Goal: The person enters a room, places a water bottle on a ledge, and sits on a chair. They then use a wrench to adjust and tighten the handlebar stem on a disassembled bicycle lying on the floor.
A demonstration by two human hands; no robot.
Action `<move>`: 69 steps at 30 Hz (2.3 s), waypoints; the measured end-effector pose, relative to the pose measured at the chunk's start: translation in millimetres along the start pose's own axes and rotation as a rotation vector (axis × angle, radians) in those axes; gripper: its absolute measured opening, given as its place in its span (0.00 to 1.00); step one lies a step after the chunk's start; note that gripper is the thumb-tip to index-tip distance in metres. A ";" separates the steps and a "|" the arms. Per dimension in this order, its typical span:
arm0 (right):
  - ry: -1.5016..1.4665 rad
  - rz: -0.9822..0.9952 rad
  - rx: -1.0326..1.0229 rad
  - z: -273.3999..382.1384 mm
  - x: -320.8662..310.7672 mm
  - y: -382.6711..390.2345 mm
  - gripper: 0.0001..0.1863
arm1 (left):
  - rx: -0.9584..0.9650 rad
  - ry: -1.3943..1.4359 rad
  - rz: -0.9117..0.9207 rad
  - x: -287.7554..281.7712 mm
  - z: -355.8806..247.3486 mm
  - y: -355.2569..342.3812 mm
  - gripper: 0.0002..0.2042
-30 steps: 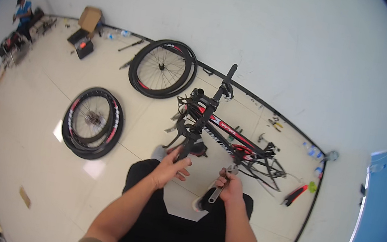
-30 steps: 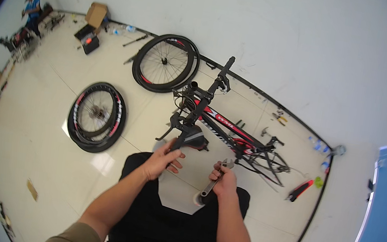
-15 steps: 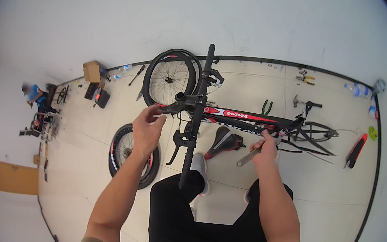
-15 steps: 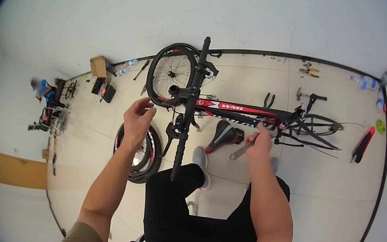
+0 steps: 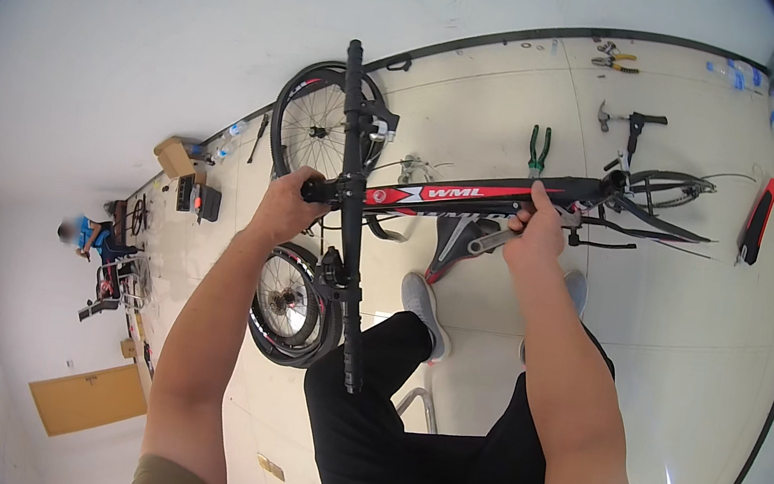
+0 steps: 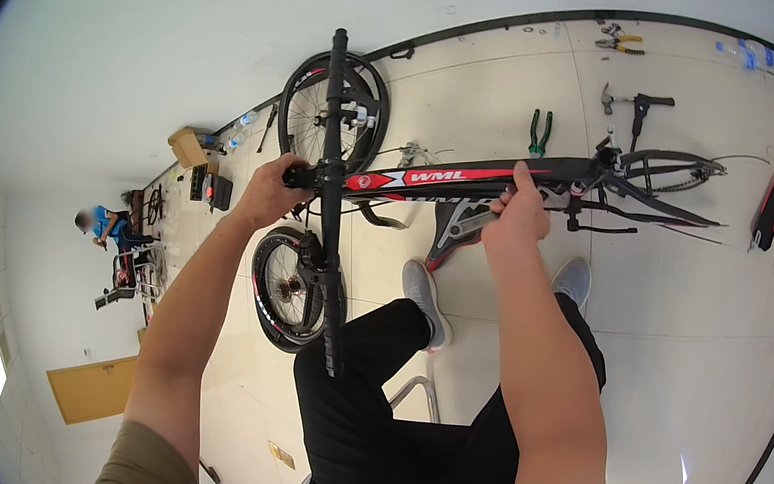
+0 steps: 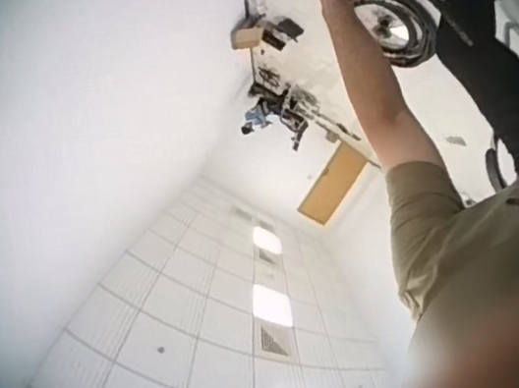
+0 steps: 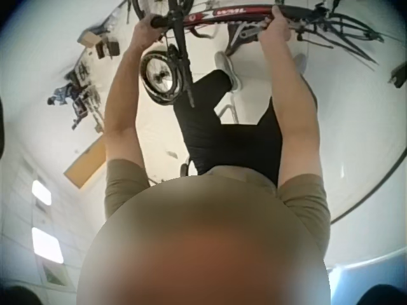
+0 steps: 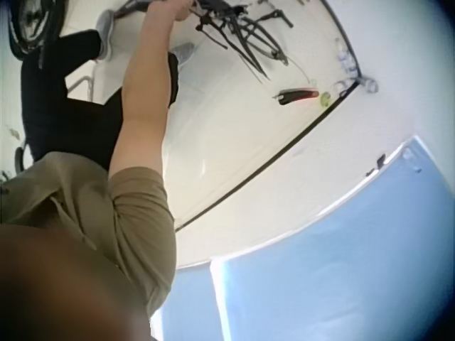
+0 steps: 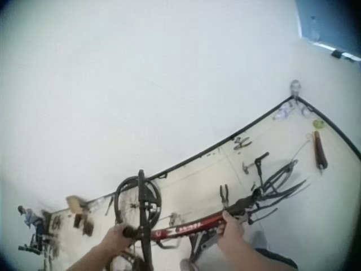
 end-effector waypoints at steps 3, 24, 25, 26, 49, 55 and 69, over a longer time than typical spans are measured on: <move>0.033 -0.023 0.034 -5.4 2.7 1.3 0.14 | 0.017 -0.017 0.015 2.9 -3.2 -1.1 0.18; 0.106 0.184 0.164 -24.8 8.5 -8.1 0.08 | -0.089 -0.042 -0.056 6.9 -0.3 1.3 0.19; 0.107 0.189 0.162 -24.3 8.2 -8.5 0.08 | -0.069 -0.052 -0.073 6.4 -0.9 1.8 0.17; 0.113 0.186 0.151 -24.1 7.6 -9.2 0.08 | -0.065 -0.062 -0.073 6.1 -1.0 1.7 0.17; 0.123 0.204 0.198 -21.5 7.6 -17.3 0.08 | 0.172 0.027 -0.027 4.9 10.4 -2.5 0.17; 0.132 0.231 0.189 -22.0 7.0 -16.7 0.08 | 0.149 0.063 0.007 4.3 11.9 -3.5 0.17; 0.169 0.231 0.175 -21.9 7.2 -16.9 0.09 | 0.106 0.144 0.039 0.6 15.0 -2.7 0.37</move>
Point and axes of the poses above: each hand's wrist, its own y-axis away from the middle knuckle, its own x-axis out of the palm, z = x × y, the point moved 2 cm from there along -y, towards the middle knuckle, and after that the axes turned 11 degrees about -x, right-handed, at the moved point
